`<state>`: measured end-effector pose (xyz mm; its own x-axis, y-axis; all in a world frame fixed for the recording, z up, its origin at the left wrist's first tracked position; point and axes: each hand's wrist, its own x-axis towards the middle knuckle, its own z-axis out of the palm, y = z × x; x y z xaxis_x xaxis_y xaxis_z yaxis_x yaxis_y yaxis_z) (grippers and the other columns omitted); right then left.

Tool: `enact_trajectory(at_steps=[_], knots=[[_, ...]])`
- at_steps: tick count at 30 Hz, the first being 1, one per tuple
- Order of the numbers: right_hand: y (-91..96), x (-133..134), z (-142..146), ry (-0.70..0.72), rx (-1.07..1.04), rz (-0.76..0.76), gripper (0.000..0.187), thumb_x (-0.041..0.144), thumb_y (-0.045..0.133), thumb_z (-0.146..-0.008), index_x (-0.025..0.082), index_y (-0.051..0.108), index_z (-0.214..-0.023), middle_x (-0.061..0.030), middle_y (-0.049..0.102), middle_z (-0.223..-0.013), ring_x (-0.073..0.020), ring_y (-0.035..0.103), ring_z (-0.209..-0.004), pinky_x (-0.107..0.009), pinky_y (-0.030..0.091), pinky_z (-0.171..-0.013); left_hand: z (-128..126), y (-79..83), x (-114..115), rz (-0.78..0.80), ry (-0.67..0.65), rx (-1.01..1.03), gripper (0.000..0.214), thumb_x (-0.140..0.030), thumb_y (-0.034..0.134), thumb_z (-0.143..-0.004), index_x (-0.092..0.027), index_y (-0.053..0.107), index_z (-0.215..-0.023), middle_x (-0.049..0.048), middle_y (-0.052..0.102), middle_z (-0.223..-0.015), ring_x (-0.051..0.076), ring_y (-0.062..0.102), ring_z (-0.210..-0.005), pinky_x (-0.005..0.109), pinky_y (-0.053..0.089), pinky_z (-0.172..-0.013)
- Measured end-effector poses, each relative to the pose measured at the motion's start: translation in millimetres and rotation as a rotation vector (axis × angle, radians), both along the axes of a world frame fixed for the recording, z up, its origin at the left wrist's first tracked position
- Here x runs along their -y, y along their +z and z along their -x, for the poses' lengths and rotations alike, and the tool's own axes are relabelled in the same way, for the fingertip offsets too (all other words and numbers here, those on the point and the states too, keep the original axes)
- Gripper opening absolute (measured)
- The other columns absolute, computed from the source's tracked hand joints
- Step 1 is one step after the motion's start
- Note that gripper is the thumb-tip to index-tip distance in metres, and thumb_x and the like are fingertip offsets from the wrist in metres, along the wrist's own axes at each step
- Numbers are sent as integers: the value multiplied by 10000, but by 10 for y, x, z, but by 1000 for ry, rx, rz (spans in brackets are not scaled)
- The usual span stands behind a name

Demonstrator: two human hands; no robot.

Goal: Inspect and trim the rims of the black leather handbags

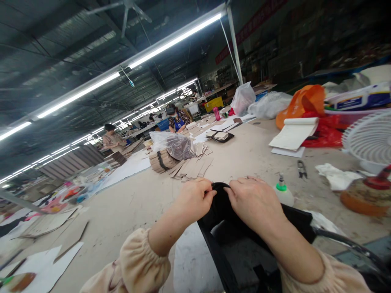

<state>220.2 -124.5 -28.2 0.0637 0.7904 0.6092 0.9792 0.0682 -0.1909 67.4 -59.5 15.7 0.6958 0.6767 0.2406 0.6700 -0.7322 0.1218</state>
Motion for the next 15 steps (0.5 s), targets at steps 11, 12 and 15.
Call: enact_trajectory(at_steps=[11, 12, 15], knots=[[-7, -7, -53, -10, 15, 31, 217, 288, 495, -830, 182, 635, -702, -53, 668, -691, -172, 595, -656, -360, 331, -867, -45, -91, 4, -61, 84, 26, 215, -294, 506, -803, -179, 555, -627, -13, 568, -612, 109, 498, -591, 236, 324, -566], [-3, -8, -57, -2, 20, 41, 211, 300, 500, -831, 186, 638, -719, -49, 668, -693, -172, 595, -659, -369, 324, -877, -45, -95, 2, -70, 77, 25, 211, -296, 506, -803, -181, 553, -633, -14, 568, -616, 109, 497, -592, 238, 319, -565], [-2, -18, -51, 15, 34, 56, 195, 313, 509, -835, 194, 637, -749, -36, 665, -695, -172, 596, -668, -386, 307, -898, -45, -99, -2, -86, 64, 22, 207, -286, 503, -806, -181, 541, -631, -14, 565, -623, 109, 496, -596, 239, 313, -564]])
